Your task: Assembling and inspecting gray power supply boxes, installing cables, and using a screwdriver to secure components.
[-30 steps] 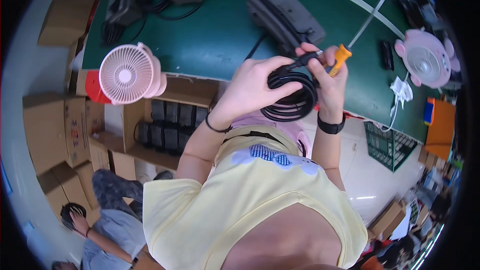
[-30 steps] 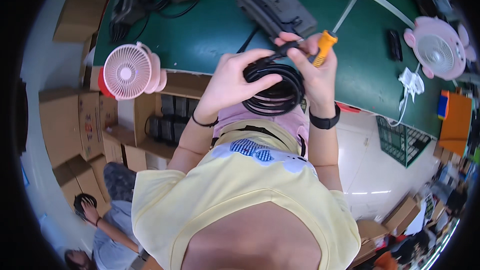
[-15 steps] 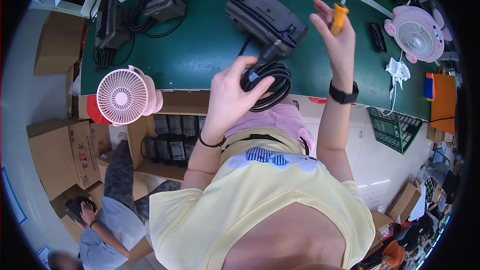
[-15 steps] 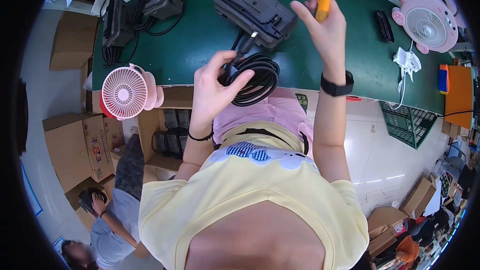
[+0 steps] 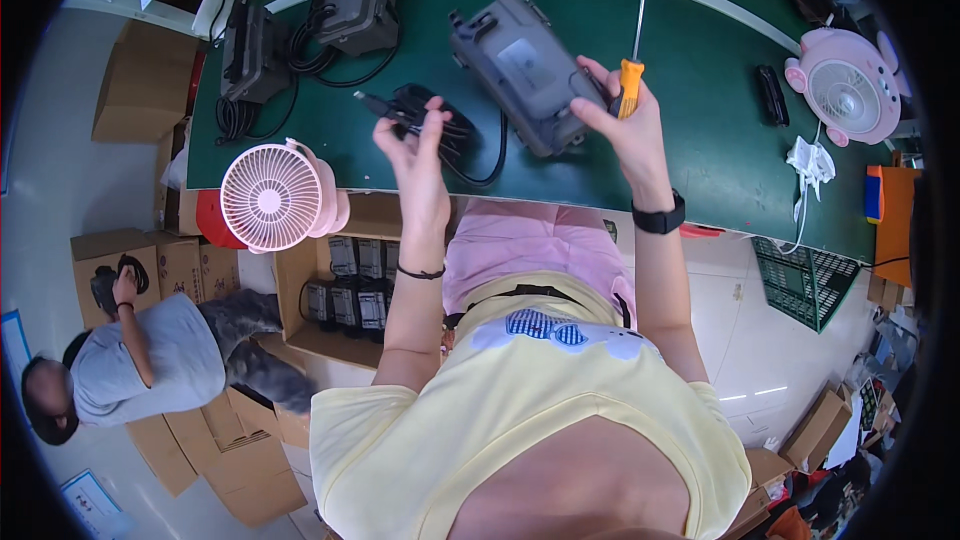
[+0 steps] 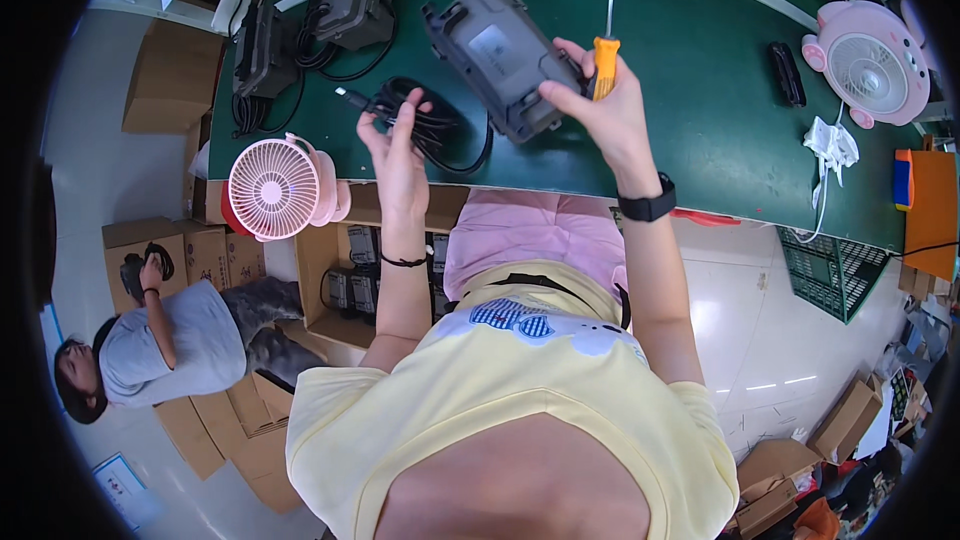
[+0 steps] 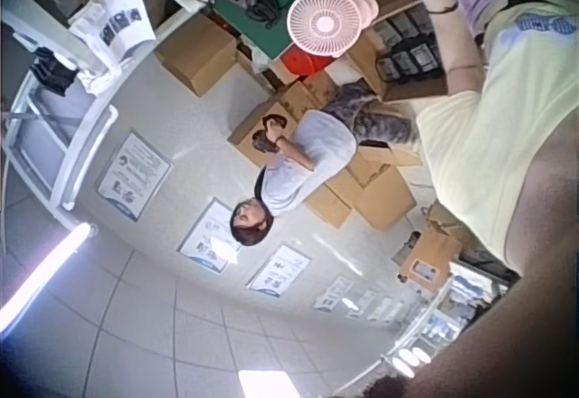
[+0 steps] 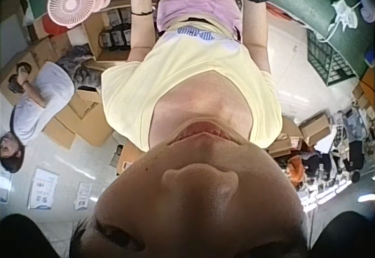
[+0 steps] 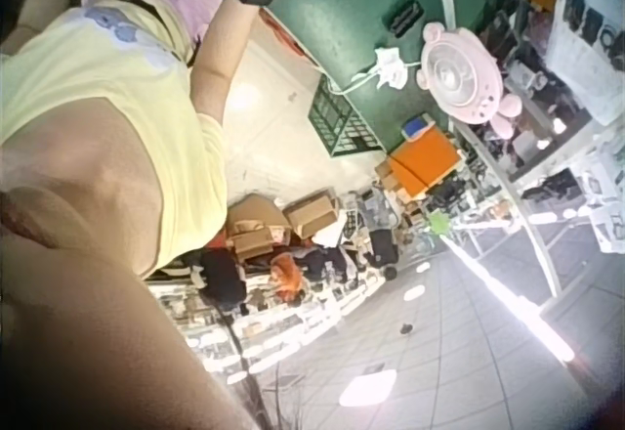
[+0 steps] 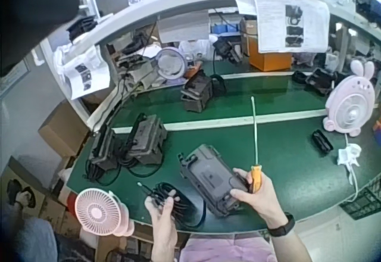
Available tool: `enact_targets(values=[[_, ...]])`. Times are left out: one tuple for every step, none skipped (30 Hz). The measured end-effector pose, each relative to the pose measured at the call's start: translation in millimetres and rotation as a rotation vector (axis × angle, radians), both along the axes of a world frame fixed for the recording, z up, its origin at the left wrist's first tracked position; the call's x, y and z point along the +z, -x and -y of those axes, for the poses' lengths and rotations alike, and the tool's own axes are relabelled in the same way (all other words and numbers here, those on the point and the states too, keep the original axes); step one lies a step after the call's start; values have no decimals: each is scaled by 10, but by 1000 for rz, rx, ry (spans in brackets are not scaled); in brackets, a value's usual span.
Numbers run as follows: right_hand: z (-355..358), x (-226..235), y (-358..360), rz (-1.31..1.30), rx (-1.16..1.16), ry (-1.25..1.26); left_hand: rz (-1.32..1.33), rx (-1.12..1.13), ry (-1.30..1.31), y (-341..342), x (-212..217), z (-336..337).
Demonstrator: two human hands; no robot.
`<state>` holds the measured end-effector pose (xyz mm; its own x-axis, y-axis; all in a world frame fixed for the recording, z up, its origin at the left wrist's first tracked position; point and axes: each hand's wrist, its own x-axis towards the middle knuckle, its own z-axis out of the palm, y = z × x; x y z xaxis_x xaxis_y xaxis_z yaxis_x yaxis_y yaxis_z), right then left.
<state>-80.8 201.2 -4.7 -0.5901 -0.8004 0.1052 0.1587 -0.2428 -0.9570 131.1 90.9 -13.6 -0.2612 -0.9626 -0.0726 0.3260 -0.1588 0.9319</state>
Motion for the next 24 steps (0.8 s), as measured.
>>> enact_targets(values=[[-30, 26, -84, -24, 5, 7, 15, -61, 21, 53, 3, -16], [-36, 50, -176, -107, -9, 6, 102, -136, 58, 110, 4, -49], [-57, 73, -277, -160, -15, -8, 86, -170, 104, 178, -2, -100], [-51, 92, -366, -315, -94, -29, 337, -165, 335, 233, 2, -67], [-92, 125, -426, -373, -122, -104, 302, -140, 388, 233, 8, -68], [-128, 158, -475, -444, -150, -178, 165, -179, 218, 232, 7, -39], [-140, 190, -514, -470, -155, -174, -18, -213, 90, 211, 1, -9], [-155, 220, -551, -512, -160, -159, -76, -224, 87, 187, -20, 3], [-177, 256, -584, -586, -146, -146, -116, -217, 46, 151, -46, 28], [-200, 293, -616, -540, -110, -91, -183, -217, 39, 102, -74, 58], [-247, 336, -643, -452, -47, -53, -182, -232, 30, 32, -102, 77], [-287, 379, -658, -373, 22, -17, -229, -258, -11, -44, -130, 100], [-310, 420, -640, -376, 58, 100, -261, -272, -63, -117, -158, 114], [-350, 454, -644, -226, 60, 124, -291, -228, -136, -161, -190, 131], [-399, 484, -641, -92, 61, 153, -374, -231, -228, -220, -213, 151], [-445, 506, -618, -23, 28, 156, -422, -208, -358, -290, -233, 148], [-449, 510, -567, -19, -12, 174, -512, -246, -337, -338, -259, 115], [-465, 507, -519, -16, -52, 148, -469, -180, -359, -402, -269, 110], [-479, 494, -474, -9, -97, 118, -569, -247, -393, -458, -273, 106], [-487, 470, -436, 19, -108, 130, -598, -274, -406, -509, -274, 92], [-491, 441, -404, 57, -138, 120, -567, -242, -395, -549, -271, 69], [-500, 411, -376, 99, -142, 114, -625, -259, -394, -585, -265, 37], [-509, 379, -372, 94, -106, 131, -673, -253, -393, -619, -253, 6], [-516, 351, -371, 119, -104, 121, -676, -251, -380, -651, -231, -10]])
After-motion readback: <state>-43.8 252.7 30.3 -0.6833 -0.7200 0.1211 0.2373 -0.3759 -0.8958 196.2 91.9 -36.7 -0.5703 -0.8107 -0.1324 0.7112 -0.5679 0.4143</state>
